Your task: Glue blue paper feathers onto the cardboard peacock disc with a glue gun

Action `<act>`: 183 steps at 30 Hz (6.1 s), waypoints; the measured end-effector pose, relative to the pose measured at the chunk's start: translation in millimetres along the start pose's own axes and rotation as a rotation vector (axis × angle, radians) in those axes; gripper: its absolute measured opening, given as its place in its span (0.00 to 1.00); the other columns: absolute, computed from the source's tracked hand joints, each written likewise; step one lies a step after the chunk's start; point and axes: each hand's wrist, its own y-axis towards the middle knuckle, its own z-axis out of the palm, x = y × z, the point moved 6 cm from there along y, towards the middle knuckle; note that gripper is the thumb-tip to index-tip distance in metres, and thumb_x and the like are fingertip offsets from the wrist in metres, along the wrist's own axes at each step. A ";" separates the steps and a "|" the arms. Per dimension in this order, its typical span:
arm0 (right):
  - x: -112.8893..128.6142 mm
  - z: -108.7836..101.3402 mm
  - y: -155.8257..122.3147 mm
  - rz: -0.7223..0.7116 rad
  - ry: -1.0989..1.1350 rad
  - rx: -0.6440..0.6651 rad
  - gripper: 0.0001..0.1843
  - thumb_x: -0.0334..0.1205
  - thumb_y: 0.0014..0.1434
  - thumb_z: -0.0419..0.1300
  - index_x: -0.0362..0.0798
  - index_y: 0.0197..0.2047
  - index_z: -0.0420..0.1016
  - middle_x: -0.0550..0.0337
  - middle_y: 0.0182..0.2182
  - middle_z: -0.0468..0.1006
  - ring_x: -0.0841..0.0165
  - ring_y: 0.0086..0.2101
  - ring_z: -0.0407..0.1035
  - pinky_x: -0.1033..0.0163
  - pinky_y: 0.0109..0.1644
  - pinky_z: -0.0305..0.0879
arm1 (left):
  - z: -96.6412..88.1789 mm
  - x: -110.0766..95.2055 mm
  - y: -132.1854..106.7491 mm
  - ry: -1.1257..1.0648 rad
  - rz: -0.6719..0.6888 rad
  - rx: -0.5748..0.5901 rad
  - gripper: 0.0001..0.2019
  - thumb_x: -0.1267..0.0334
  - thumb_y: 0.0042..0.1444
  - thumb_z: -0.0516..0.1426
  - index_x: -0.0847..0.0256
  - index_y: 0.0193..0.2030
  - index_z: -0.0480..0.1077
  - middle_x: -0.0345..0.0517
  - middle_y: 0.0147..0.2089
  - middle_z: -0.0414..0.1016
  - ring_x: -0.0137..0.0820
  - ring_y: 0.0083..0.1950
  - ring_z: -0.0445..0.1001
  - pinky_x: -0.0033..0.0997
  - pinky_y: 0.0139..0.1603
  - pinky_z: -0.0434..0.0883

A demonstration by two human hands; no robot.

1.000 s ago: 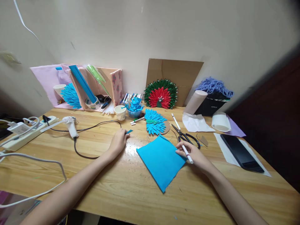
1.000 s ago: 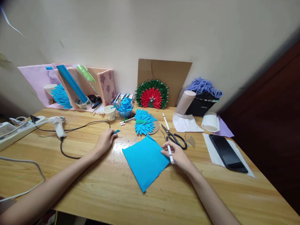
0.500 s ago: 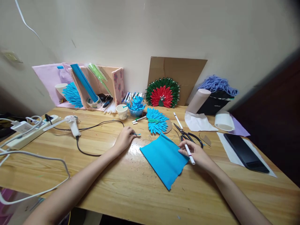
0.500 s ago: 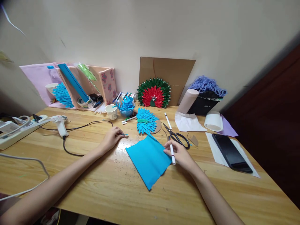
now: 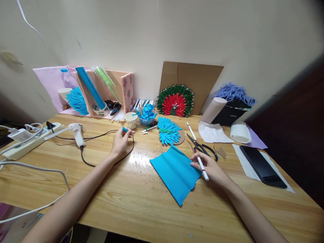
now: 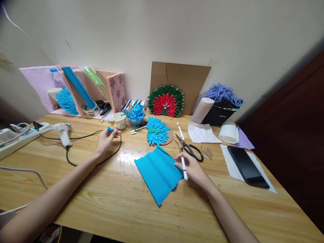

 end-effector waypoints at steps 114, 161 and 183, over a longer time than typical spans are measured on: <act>18.8 12.1 -8.7 -0.126 -0.252 -0.015 0.08 0.42 0.54 0.55 0.50 0.37 0.66 0.60 0.30 0.71 0.66 0.32 0.66 0.62 0.35 0.61 | 65.7 -66.7 124.0 0.714 0.345 0.108 0.18 0.69 0.49 0.54 0.57 0.48 0.69 0.45 0.43 0.76 0.37 0.49 0.71 0.33 0.50 0.65; 20.7 -2.0 -35.2 -0.094 0.253 0.147 0.15 0.48 0.60 0.49 0.47 0.39 0.69 0.62 0.26 0.66 0.72 0.27 0.61 0.65 0.33 0.59 | 182.2 -56.7 -132.8 0.759 0.759 1.024 0.26 0.57 0.58 0.46 0.55 0.63 0.50 0.51 0.64 0.53 0.42 0.62 0.54 0.46 0.58 0.55; 10.2 10.5 -43.9 -0.094 -0.108 -0.074 0.03 0.37 0.53 0.57 0.47 0.31 0.67 0.62 0.28 0.73 0.72 0.27 0.65 0.68 0.29 0.58 | 184.3 -50.3 -127.8 0.695 0.759 1.062 0.28 0.53 0.58 0.46 0.50 0.65 0.46 0.44 0.67 0.48 0.40 0.66 0.49 0.46 0.62 0.49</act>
